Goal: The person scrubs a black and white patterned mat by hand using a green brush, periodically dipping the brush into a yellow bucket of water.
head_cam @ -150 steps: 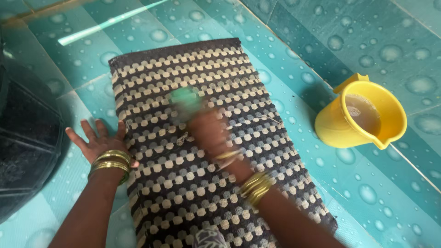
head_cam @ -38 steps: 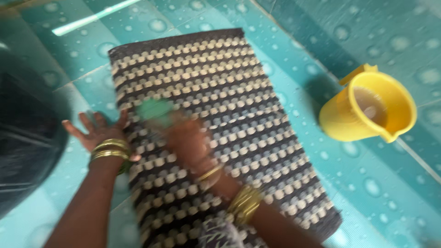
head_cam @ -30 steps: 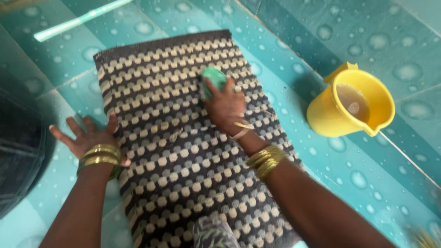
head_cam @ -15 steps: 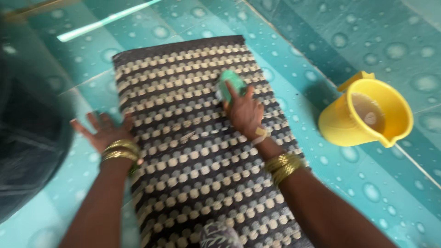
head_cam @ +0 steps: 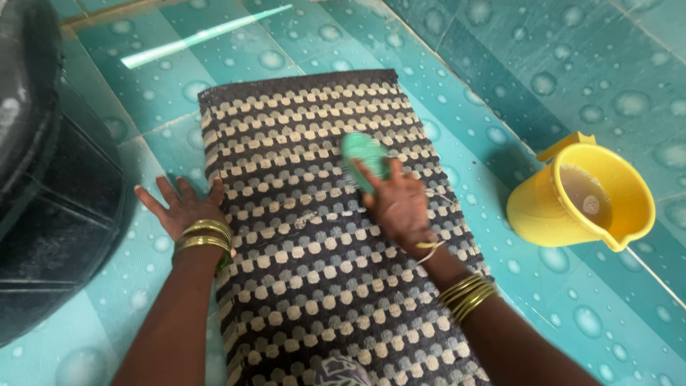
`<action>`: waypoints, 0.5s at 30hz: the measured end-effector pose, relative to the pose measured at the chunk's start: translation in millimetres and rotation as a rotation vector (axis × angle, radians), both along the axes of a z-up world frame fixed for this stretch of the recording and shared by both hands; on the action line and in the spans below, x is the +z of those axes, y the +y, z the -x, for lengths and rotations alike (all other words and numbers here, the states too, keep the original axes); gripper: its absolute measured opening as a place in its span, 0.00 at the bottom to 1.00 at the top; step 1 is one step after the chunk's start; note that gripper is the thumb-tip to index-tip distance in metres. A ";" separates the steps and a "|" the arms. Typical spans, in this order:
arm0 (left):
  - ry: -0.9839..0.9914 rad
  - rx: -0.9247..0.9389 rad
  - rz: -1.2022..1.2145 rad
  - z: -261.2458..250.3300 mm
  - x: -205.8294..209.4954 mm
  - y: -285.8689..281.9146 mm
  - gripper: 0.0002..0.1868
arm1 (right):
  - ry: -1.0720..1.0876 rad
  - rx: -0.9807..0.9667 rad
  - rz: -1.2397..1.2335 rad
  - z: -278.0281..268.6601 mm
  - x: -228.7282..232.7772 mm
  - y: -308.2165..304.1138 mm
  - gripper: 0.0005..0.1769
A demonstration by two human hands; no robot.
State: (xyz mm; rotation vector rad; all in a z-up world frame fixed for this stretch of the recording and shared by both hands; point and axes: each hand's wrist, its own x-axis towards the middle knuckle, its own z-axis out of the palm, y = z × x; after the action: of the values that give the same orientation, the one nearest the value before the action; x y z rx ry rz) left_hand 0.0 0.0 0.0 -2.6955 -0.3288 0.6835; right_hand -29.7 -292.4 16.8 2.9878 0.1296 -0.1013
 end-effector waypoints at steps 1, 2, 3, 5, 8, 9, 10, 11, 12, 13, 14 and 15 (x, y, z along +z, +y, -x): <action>-0.001 0.005 0.006 -2.2 1.3 0.4 0.78 | 0.030 -0.080 -0.036 -4.8 6.3 4.7 0.39; -0.001 0.010 0.013 -5.5 1.7 0.9 0.77 | 0.060 -0.160 -0.072 -12.8 13.7 11.3 0.37; 0.008 0.015 0.021 -2.9 -0.9 1.4 0.77 | 0.100 -0.240 -0.106 -15.0 19.3 19.1 0.36; -0.026 -0.048 -0.078 0.4 -7.8 3.3 0.70 | 0.091 -0.197 -0.149 -21.2 21.9 59.6 0.39; -0.044 -0.068 -0.103 -4.4 -14.4 6.2 0.65 | 0.133 0.062 -0.138 -0.3 14.7 139.2 0.33; -0.040 -0.062 -0.093 -5.0 -15.7 5.6 0.64 | -0.010 0.297 -0.036 19.9 10.0 154.0 0.37; -0.040 -0.052 -0.074 -5.2 -16.0 4.9 0.66 | -0.030 0.279 -0.043 16.2 6.8 148.4 0.36; -0.035 -0.045 -0.061 -2.3 -14.8 7.4 0.68 | -0.045 0.258 -0.056 12.0 1.2 139.2 0.36; -0.030 -0.038 -0.047 0.9 -12.7 10.0 0.69 | -0.060 0.237 -0.068 7.4 -6.0 127.1 0.36; -0.012 -0.026 -0.034 2.9 -9.8 11.6 0.72 | -0.072 0.185 0.026 1.7 -11.4 98.1 0.34; 0.007 -0.013 -0.022 3.9 -7.0 12.5 0.74 | -0.059 0.164 -0.168 -9.0 -13.2 65.6 0.36; 0.011 0.004 0.003 -0.4 -5.9 8.0 0.77 | -0.021 0.008 -0.178 -11.5 -13.8 31.4 0.39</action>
State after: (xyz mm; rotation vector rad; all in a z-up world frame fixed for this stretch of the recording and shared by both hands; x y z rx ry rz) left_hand 0.4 8.0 -5.9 -2.6930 -0.3303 0.7007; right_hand -18.2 -261.0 2.9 3.1642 0.1558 -0.0603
